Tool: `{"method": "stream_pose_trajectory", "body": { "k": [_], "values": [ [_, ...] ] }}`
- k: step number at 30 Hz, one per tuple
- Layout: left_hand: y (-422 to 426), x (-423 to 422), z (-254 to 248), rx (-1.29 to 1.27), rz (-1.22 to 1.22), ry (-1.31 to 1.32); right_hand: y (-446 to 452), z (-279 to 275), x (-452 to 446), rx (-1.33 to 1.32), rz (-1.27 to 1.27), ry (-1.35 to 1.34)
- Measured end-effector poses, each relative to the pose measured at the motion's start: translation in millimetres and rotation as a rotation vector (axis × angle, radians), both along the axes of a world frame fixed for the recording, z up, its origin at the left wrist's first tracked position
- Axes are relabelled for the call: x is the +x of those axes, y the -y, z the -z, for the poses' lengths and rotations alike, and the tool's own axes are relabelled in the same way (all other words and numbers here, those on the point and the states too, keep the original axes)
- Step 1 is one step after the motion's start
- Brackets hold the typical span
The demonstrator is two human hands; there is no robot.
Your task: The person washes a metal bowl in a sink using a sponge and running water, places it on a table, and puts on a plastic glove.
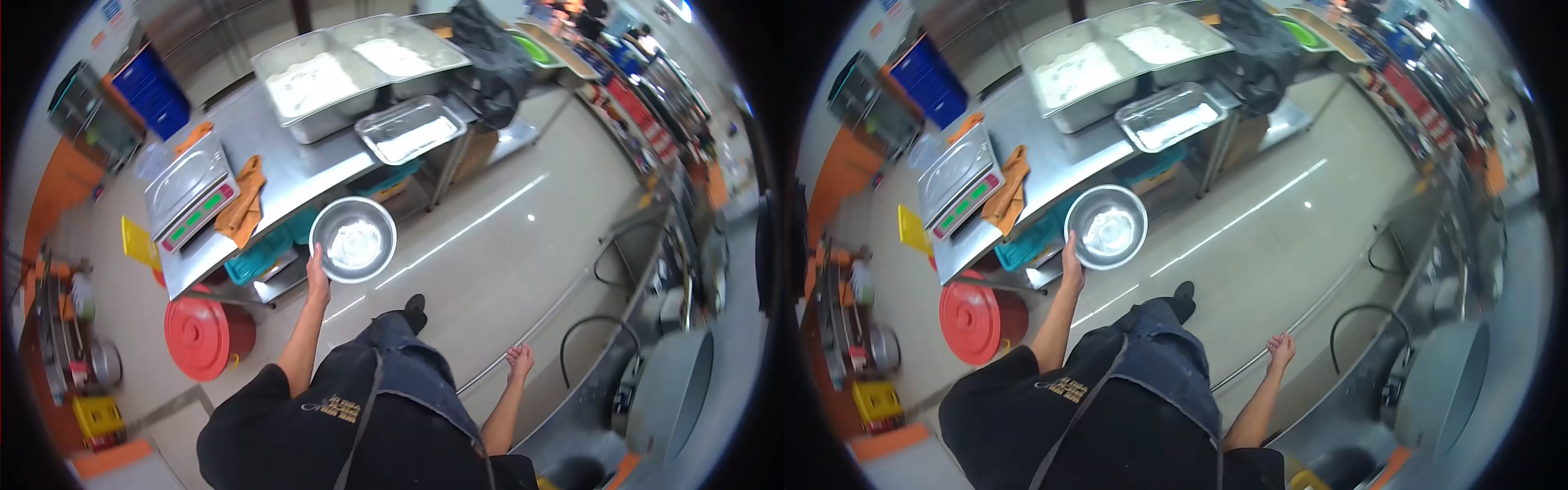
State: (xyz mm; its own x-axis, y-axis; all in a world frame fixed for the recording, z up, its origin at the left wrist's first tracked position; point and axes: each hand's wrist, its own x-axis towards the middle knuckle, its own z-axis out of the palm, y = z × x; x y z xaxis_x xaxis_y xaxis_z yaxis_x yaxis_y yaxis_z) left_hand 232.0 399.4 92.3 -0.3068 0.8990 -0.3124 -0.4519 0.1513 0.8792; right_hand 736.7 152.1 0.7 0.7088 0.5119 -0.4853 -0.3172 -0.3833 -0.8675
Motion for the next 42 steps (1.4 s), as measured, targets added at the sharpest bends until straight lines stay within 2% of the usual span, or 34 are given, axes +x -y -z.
{"method": "stream_pose_trajectory", "body": {
  "k": [1, 3, 5, 7, 9, 12, 15, 18, 20, 24, 25, 27, 28, 30, 31, 32, 33, 34, 35, 36, 37, 38, 40, 42],
  "values": [
    [-20, -1, 1, 0.007, -0.080, -0.037, -18, 6, 9, 0.004, -0.056, -0.006],
    [-47, -5, -15, -0.009, -0.157, -0.158, -32, 30, 4, -0.211, -0.265, -0.063],
    [-72, -16, -5, 0.014, -0.223, -0.029, -27, 53, 0, -0.442, -0.494, -0.142],
    [-102, -26, -4, -0.066, -0.360, -0.012, -19, 68, 6, -0.658, -0.701, -0.151],
    [-120, -28, -26, -0.113, -0.402, -0.004, -24, 72, 18, -0.802, -0.838, -0.152],
    [-139, -48, -20, -0.208, -0.520, -0.087, -58, 72, 47, -0.877, -0.887, -0.182],
    [-143, -42, -40, -0.261, -0.574, -0.023, -119, 74, 78, -0.881, -0.791, -0.248],
    [-140, -44, -41, -0.238, -0.628, -0.026, -210, 65, 99, -0.695, -0.631, -0.225],
    [-131, -41, -43, -0.210, -0.657, -0.018, -281, 54, 104, -0.496, -0.660, -0.127],
    [-118, -46, -47, -0.330, -0.700, -0.073, -384, 50, 59, -0.399, -0.860, 0.002],
    [-117, -45, -49, -0.352, -0.702, -0.080, -401, 39, 19, -0.319, -0.960, -0.001],
    [-123, -60, -16, -0.239, -0.592, -0.006, -422, -9, -93, -0.156, -1.172, -0.037],
    [-135, -57, -12, -0.240, -0.631, -0.046, -429, -19, -147, -0.099, -1.323, -0.068],
    [-161, -49, -30, -0.286, -0.646, 0.026, -421, -67, -251, 0.061, -1.497, -0.169],
    [-172, -56, -12, -0.276, -0.604, -0.024, -417, -80, -290, 0.126, -1.584, -0.200],
    [-171, -50, -41, -0.378, -0.624, 0.002, -412, -84, -320, 0.160, -1.638, -0.192],
    [-162, -52, -46, -0.430, -0.632, -0.058, -404, -85, -340, 0.175, -1.683, -0.179],
    [-137, -58, -58, -0.390, -0.594, -0.092, -400, -78, -352, 0.221, -1.777, 0.011],
    [-107, -79, -33, -0.258, -0.508, -0.165, -390, -68, -356, 0.226, -1.886, 0.198],
    [-65, -99, -20, -0.108, -0.365, -0.302, -379, -76, -366, 0.278, -2.003, 0.472],
    [-15, -107, -36, -0.094, -0.300, -0.453, -362, -97, -366, 0.339, -2.141, 0.744],
    [43, -122, -32, -0.116, -0.188, -0.591, -345, -122, -367, 0.175, -2.222, 0.505],
    [161, -134, 15, -0.547, -0.082, -0.959, -319, -170, -391, -0.116, -2.263, 0.013],
    [225, -135, -11, -0.632, 0.090, -0.668, -299, -202, -420, -0.211, -2.380, -0.052]
  ]
}}
